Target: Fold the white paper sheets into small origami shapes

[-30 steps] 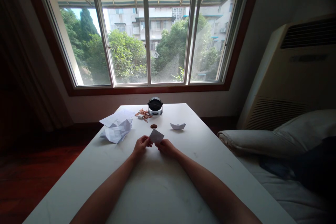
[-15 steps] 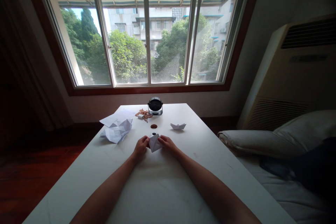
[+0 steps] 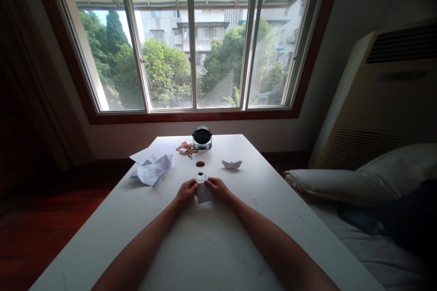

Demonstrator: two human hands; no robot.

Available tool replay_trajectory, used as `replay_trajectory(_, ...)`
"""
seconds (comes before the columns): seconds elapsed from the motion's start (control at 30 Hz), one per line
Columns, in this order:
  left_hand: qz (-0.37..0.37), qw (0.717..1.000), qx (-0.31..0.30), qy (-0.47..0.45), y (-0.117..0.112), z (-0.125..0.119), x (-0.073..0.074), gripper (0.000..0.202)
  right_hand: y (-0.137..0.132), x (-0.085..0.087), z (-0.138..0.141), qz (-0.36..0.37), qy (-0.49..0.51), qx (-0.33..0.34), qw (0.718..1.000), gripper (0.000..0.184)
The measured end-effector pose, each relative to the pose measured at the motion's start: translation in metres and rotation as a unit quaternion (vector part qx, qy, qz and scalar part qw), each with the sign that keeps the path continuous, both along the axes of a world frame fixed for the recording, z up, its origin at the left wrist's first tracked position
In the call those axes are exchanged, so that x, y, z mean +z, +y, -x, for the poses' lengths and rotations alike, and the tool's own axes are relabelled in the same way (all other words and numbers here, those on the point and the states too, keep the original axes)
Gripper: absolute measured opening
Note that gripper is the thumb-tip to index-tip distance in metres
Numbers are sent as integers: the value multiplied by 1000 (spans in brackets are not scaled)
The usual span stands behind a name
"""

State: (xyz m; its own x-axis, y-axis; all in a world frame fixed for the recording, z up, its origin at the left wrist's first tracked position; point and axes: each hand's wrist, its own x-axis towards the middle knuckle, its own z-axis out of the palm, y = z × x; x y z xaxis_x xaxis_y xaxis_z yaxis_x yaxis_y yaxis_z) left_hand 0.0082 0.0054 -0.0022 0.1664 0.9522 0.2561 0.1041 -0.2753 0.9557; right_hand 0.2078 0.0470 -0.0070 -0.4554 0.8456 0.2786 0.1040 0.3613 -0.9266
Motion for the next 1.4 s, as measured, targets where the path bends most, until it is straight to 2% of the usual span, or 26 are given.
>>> replay_trajectory(0.3, -13, 1000, -15, 15, 4, 2, -6, 32, 2, -2, 1, 21, 9, -39, 999, 62)
replay_trajectory(0.43, -19, 1000, 1, 14, 8, 5, -10, 32, 0, -1, 0, 25, 7, -20, 999, 58)
replay_trajectory(0.6, -21, 1000, -15, -1, 9, 5, -12, 31, -2, 0, -1, 22, -9, -4, 1000, 54)
replay_trajectory(0.93, -3, 999, -25, -20, 6, 4, -12, 33, -23, 23, -2, 28, -37, 32, 998, 50)
replay_trajectory(1.03, -6, 1000, -13, -26, 5, 3, -11, 33, -20, 18, -1, 28, -33, 36, 998, 49)
replay_trajectory(1.23, -15, 999, 1, -36, 4, 2, -6, 34, -6, -3, -2, 42, -31, 61, 997, 48)
replay_trajectory(1.4, -16, 999, 3, -30, 4, 0, -7, 36, -1, -10, -3, 24, -29, 67, 997, 43)
